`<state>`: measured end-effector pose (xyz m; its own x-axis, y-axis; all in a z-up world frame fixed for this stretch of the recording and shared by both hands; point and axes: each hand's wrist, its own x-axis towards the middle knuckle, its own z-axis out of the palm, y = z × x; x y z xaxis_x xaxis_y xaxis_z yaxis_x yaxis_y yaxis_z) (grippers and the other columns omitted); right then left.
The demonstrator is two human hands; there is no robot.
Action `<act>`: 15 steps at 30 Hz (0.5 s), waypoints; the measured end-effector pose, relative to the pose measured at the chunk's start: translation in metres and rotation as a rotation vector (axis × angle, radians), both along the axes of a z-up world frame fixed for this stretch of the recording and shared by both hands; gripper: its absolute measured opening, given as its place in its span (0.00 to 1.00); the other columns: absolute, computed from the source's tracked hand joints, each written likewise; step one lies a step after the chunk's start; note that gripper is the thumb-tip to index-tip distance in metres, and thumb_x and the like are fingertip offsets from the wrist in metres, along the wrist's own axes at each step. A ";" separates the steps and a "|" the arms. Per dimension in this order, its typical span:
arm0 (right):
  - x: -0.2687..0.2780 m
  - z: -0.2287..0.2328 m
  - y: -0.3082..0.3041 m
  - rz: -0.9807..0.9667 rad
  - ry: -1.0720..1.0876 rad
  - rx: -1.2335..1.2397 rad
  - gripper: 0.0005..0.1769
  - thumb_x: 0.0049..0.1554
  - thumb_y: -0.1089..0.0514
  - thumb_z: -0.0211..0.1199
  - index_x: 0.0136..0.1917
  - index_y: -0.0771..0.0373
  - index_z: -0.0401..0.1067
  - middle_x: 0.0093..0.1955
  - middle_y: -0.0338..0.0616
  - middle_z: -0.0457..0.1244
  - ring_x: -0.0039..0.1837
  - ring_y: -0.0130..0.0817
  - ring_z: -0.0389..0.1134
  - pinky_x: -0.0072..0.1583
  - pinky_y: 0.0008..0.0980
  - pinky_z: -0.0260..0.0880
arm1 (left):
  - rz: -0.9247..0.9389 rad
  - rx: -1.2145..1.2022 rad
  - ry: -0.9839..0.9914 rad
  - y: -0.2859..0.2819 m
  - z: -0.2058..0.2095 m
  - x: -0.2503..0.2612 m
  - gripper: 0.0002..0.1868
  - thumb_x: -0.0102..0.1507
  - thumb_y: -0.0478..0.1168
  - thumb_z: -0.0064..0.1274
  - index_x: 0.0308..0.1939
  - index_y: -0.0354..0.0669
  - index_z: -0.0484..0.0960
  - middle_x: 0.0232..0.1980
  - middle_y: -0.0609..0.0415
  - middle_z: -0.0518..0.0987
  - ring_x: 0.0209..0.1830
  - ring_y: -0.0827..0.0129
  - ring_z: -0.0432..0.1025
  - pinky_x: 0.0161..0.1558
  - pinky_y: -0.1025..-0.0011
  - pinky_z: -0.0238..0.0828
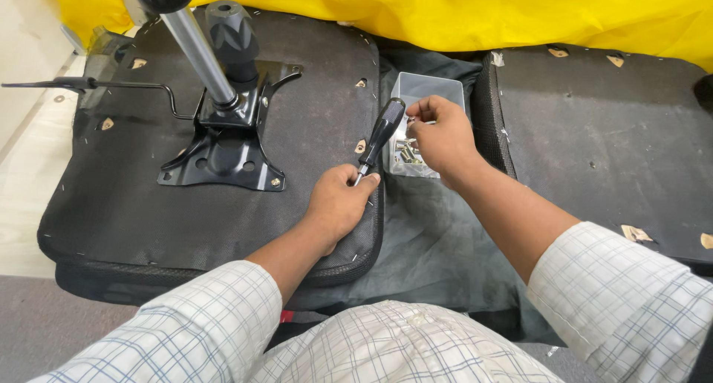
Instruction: The person attaches a black metal base to a black upholstered seat using a screwdriver and screws from a small plastic container. They align the base, insert screws, and tighten them to secure the base to the seat.
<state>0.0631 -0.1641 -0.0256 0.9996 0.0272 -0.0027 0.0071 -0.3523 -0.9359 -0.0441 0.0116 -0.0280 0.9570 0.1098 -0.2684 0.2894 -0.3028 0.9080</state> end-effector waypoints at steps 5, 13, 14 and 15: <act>-0.012 0.008 0.016 -0.031 0.181 0.360 0.10 0.56 0.72 0.55 0.52 0.67 0.67 0.45 0.44 0.64 0.44 0.33 0.70 0.46 0.33 0.74 | -0.022 -0.038 0.019 0.014 -0.001 -0.010 0.18 0.64 0.49 0.55 0.27 0.39 0.77 0.21 0.57 0.72 0.21 0.72 0.65 0.28 0.65 0.63; -0.036 0.004 0.049 -0.080 0.300 0.492 0.08 0.56 0.70 0.52 0.50 0.64 0.65 0.43 0.43 0.63 0.44 0.34 0.68 0.47 0.34 0.72 | -0.047 -0.003 0.035 0.044 -0.005 -0.019 0.19 0.64 0.51 0.55 0.27 0.39 0.77 0.21 0.56 0.73 0.21 0.71 0.66 0.28 0.65 0.64; -0.038 0.005 0.053 -0.087 0.314 0.512 0.08 0.56 0.69 0.52 0.49 0.63 0.65 0.43 0.42 0.63 0.44 0.33 0.68 0.47 0.33 0.72 | -0.052 -0.004 0.024 0.049 -0.005 -0.019 0.19 0.64 0.51 0.55 0.27 0.39 0.77 0.21 0.56 0.73 0.21 0.71 0.67 0.28 0.65 0.64; -0.041 0.006 0.058 -0.094 0.327 0.533 0.07 0.56 0.67 0.53 0.49 0.63 0.65 0.42 0.41 0.63 0.44 0.33 0.68 0.47 0.33 0.72 | -0.058 -0.006 0.013 0.054 -0.005 -0.019 0.19 0.64 0.51 0.55 0.27 0.39 0.78 0.21 0.56 0.73 0.21 0.71 0.67 0.29 0.65 0.64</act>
